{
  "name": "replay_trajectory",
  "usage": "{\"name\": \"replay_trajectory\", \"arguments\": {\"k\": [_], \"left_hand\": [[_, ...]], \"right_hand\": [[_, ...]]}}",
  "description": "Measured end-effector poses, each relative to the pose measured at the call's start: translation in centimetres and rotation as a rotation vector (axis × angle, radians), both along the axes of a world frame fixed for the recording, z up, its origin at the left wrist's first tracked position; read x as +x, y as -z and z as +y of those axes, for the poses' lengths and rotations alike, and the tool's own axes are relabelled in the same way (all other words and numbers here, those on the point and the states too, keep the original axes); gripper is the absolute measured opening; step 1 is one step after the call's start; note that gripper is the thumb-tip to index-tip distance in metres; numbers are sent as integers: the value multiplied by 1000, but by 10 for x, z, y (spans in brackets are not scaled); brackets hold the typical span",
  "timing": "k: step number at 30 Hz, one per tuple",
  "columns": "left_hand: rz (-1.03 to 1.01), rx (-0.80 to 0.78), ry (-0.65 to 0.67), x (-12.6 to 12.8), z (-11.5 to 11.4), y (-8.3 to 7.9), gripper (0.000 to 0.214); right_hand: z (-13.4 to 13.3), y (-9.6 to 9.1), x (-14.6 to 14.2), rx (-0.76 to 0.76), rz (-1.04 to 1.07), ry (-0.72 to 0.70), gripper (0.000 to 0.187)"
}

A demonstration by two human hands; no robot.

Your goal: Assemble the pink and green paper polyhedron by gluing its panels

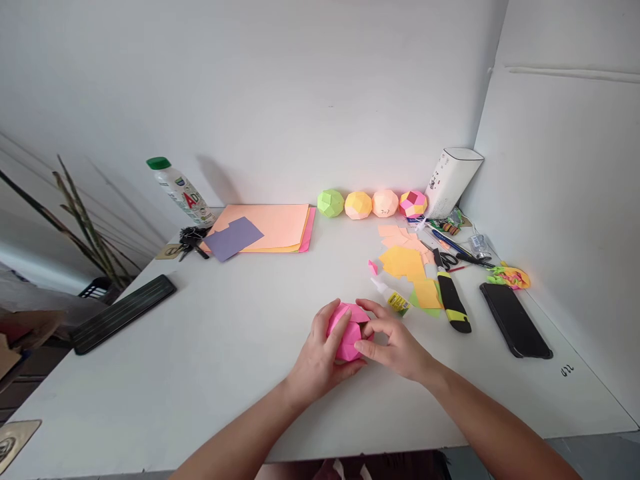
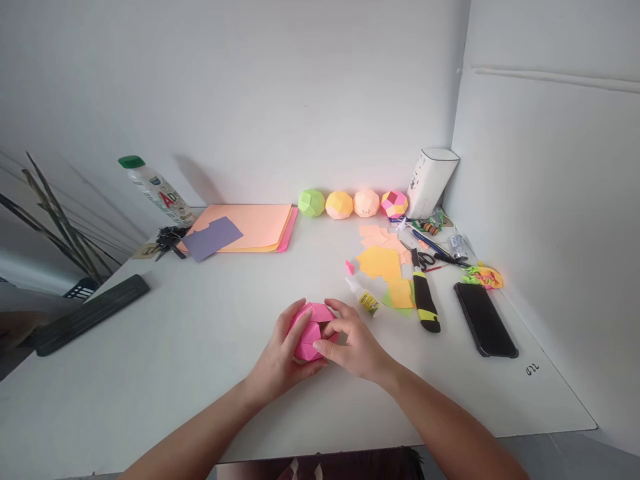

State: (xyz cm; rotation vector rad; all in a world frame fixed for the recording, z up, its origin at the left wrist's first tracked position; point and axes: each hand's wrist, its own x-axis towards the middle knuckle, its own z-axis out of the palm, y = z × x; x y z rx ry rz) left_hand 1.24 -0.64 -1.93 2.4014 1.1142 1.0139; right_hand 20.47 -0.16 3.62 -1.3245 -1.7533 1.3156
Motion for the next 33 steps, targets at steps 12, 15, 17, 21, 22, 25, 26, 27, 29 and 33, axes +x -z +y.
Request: {"name": "replay_trajectory", "arguments": {"k": [12, 15, 17, 21, 22, 25, 26, 27, 29, 33], "left_hand": [[26, 66, -22, 1, 1, -4, 85], [20, 67, -18, 1, 1, -4, 84], [22, 56, -17, 1, 0, -3, 84], [31, 75, 1, 1, 0, -2, 87], [26, 87, 11, 1, 1, -3, 89], [-15, 104, 35, -1, 2, -7, 87], [-38, 92, 40, -2, 2, -8, 84], [-67, 72, 48, -4, 3, -10, 81], [-137, 15, 82, -6, 4, -13, 75], [-220, -92, 204, -6, 6, -15, 70]], "right_hand": [[-2, 1, -2, 34, 9, -29, 16], [-1, -1, -1, 37, 0, -49, 18], [0, -3, 0, 16, -4, -65, 21], [2, -2, 1, -25, 33, -4, 30], [2, -2, 1, -23, 42, 14, 32], [1, -1, 1, -6, 47, 8, 30], [1, -1, 2, -2, 47, -6, 28], [0, -1, 2, -1, 47, -22, 26], [-1, -2, 2, -8, 51, -55, 23], [-3, -1, 1, -9, 77, -74, 18]]}}
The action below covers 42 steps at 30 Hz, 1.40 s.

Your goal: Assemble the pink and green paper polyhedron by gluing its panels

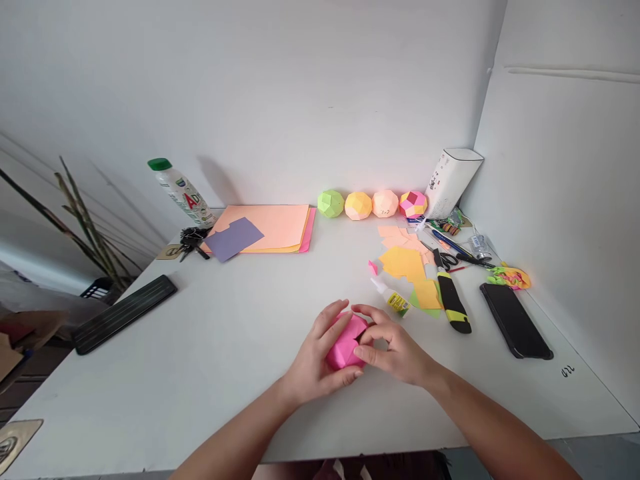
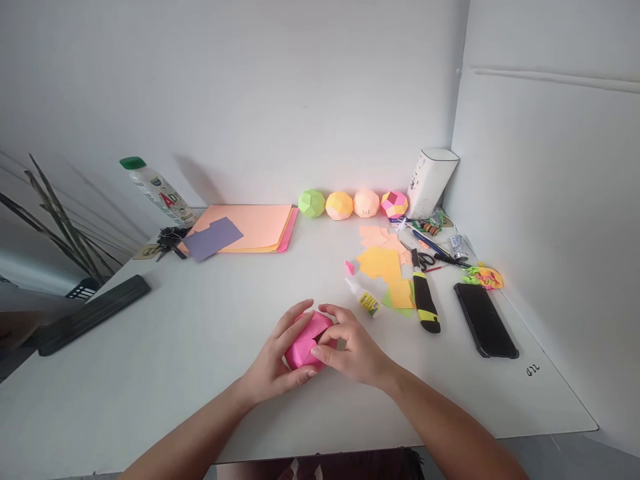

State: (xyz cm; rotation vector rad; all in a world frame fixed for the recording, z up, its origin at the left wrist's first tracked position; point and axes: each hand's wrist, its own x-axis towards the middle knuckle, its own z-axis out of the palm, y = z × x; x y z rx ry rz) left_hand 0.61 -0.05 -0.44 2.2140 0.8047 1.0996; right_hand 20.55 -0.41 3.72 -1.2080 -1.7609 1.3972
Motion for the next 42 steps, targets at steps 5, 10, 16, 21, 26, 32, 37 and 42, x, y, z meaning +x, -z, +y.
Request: {"name": "replay_trajectory", "arguments": {"k": [5, 10, 16, 21, 26, 32, 37, 42], "left_hand": [[4, 4, 10, 3, -1, 2, 64], [20, 45, 7, 3, -1, 2, 64], [34, 64, 6, 2, -1, 3, 62], [58, 66, -40, 2, -2, 6, 61], [65, 103, -53, 3, -2, 8, 63], [121, 174, -89, 7, -2, 9, 64], [129, 242, -123, 9, -2, 13, 72], [50, 57, -123, 5, -2, 14, 92]], "right_hand": [[-1, 0, -3, -7, 27, 40, 20], [-2, 0, -4, -26, 53, 70, 20], [-3, 3, -5, -92, 88, 110, 18], [-4, 7, -6, -121, 126, 159, 19], [-7, 7, -9, -131, 160, 204, 24], [-7, 7, -11, -132, 153, 246, 31], [-8, 14, -12, -172, 226, 275, 25], [-6, 15, -10, -137, 255, 279, 24]]}}
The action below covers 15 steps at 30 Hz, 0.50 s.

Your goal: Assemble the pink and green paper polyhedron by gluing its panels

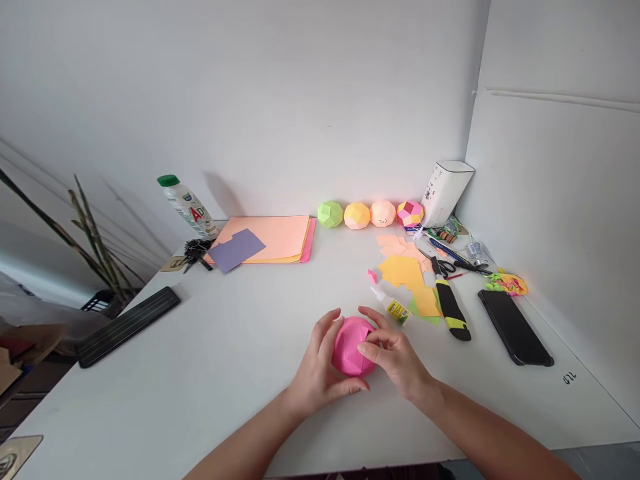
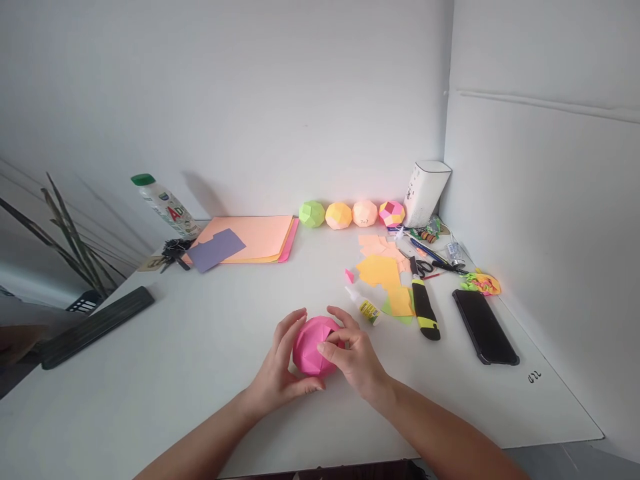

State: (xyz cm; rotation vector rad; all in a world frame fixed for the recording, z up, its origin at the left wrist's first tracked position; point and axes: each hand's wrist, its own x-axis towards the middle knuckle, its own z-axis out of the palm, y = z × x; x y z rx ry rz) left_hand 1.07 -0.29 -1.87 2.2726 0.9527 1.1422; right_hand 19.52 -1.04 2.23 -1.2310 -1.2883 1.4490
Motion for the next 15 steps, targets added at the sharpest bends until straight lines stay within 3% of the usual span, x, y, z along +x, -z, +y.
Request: {"name": "replay_trajectory", "arguments": {"k": [6, 15], "left_hand": [[-37, -184, 63, -3, 3, -4, 94], [-6, -85, 46, -4, 6, -3, 89]], "right_hand": [[3, -4, 1, -7, 36, -17, 27], [5, -8, 1, -3, -32, -9, 41]]}}
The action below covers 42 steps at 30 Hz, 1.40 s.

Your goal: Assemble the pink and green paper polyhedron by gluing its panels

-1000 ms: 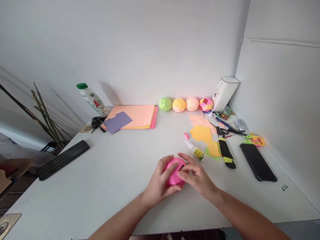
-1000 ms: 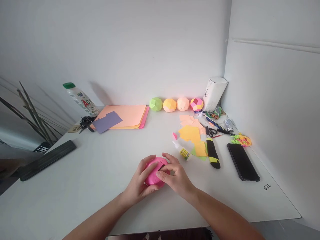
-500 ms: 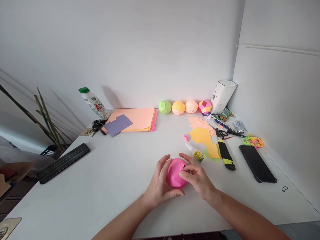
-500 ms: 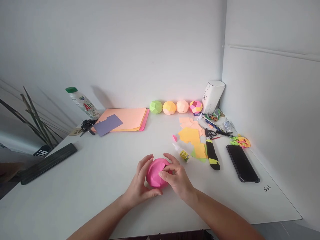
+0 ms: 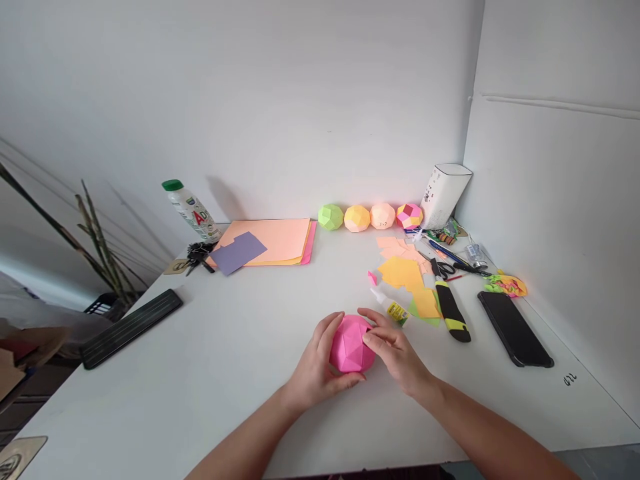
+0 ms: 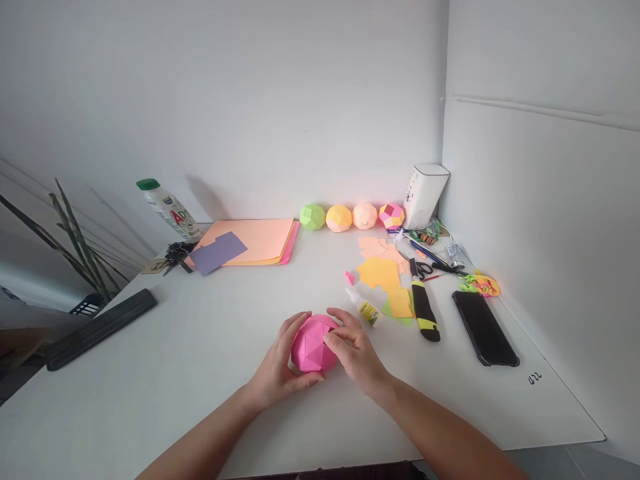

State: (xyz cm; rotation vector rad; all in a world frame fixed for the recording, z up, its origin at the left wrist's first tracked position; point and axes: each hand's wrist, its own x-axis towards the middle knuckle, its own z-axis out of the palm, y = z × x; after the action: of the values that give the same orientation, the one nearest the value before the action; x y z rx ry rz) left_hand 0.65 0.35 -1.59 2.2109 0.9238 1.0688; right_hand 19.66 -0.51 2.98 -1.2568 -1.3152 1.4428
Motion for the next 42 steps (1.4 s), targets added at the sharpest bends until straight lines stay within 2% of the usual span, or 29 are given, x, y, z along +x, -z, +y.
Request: {"name": "replay_trajectory", "arguments": {"k": [5, 9, 12, 19, 24, 35, 39, 42], "left_hand": [[17, 114, 2, 1, 1, 1, 87], [47, 262, -4, 3, 2, 1, 85], [56, 312, -17, 3, 2, -1, 85], [68, 315, -43, 2, 2, 0, 86], [94, 309, -56, 2, 2, 2, 86], [93, 321, -51, 3, 3, 1, 85], [95, 316, -57, 3, 3, 2, 87], [113, 344, -63, 4, 2, 2, 89]], "right_hand": [[0, -2, -1, 38, -105, -33, 33], [-1, 0, -2, -36, -9, -81, 33], [-1, 1, -2, -46, 24, -86, 33], [0, -2, -2, 73, -132, -99, 24], [0, 2, -3, 32, -68, -100, 27], [2, 6, 0, 44, -115, -112, 38], [1, 4, -1, 39, -130, -114, 25], [1, 4, -2, 36, -118, -123, 25]]}}
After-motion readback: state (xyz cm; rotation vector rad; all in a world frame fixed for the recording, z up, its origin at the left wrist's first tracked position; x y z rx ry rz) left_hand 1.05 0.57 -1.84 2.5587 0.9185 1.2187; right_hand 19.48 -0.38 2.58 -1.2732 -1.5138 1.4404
